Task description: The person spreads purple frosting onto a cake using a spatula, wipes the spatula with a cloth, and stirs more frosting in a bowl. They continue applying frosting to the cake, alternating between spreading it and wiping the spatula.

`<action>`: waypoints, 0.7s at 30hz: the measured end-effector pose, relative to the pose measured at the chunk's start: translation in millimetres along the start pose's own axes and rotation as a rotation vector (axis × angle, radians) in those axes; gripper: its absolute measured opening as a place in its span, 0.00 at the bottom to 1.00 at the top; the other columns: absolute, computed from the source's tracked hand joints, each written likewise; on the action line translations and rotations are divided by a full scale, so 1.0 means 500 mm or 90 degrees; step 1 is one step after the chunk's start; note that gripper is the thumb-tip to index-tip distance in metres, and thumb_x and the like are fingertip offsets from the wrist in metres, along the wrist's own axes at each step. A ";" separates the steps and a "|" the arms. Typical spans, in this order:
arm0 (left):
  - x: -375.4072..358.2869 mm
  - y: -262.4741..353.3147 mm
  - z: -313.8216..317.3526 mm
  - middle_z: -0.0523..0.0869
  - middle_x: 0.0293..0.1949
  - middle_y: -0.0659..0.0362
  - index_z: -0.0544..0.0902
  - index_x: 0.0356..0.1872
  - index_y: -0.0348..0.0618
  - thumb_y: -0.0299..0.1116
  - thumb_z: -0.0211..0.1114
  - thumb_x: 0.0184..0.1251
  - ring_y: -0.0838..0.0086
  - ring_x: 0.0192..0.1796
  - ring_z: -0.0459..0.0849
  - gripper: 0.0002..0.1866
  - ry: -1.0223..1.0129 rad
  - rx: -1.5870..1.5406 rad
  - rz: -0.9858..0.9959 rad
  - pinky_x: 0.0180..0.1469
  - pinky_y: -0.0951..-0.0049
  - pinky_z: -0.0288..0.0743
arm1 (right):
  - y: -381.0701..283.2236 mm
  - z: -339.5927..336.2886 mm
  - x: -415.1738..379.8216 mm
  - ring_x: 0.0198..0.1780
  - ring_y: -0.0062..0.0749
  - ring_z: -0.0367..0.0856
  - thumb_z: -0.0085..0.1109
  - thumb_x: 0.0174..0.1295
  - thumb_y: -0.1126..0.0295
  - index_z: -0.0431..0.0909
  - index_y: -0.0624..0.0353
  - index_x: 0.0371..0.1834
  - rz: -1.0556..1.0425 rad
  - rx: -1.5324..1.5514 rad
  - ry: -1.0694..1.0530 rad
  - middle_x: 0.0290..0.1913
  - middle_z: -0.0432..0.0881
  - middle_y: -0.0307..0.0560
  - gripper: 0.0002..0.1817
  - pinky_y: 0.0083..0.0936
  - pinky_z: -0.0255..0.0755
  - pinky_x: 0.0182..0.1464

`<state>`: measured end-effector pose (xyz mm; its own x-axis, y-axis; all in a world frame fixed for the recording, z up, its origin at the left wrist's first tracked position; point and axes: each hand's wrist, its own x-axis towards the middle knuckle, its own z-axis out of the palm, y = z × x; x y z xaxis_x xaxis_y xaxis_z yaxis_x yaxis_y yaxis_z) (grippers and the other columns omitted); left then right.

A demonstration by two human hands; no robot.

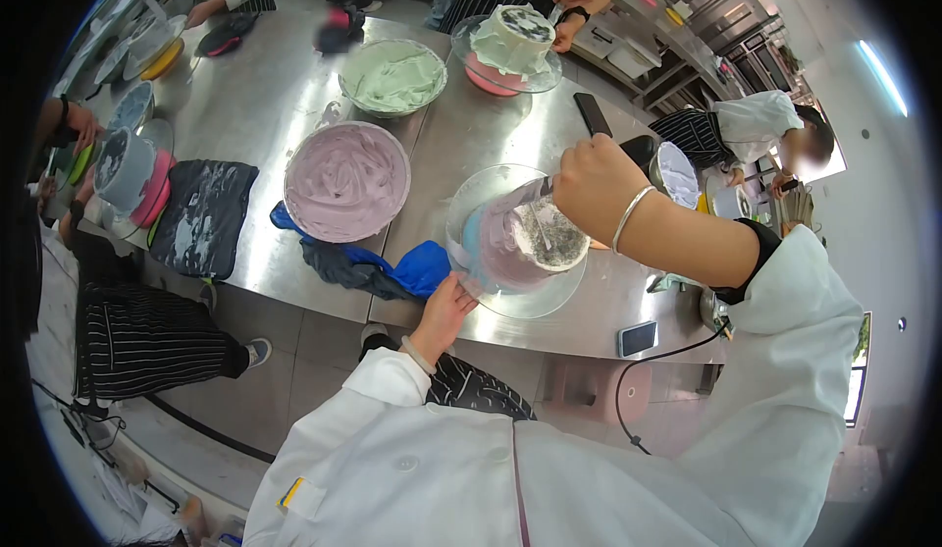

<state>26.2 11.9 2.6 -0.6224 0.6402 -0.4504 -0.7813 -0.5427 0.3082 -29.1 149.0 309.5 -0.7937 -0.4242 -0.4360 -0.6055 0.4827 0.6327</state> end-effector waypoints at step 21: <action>-0.005 0.016 0.009 0.73 0.51 0.55 0.64 0.53 0.41 0.45 0.42 0.67 0.66 0.54 0.70 0.21 0.013 0.026 0.007 0.57 0.67 0.59 | 0.018 0.025 0.081 0.30 0.31 0.78 0.54 0.44 0.68 0.77 0.51 0.22 -0.018 0.061 -0.179 0.22 0.76 0.40 0.03 0.25 0.67 0.27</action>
<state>21.3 8.2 9.9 -0.6304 0.6229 -0.4632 -0.7758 -0.5270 0.3470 -67.4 145.6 289.3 -0.7534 -0.2165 -0.6209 -0.6197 0.5494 0.5605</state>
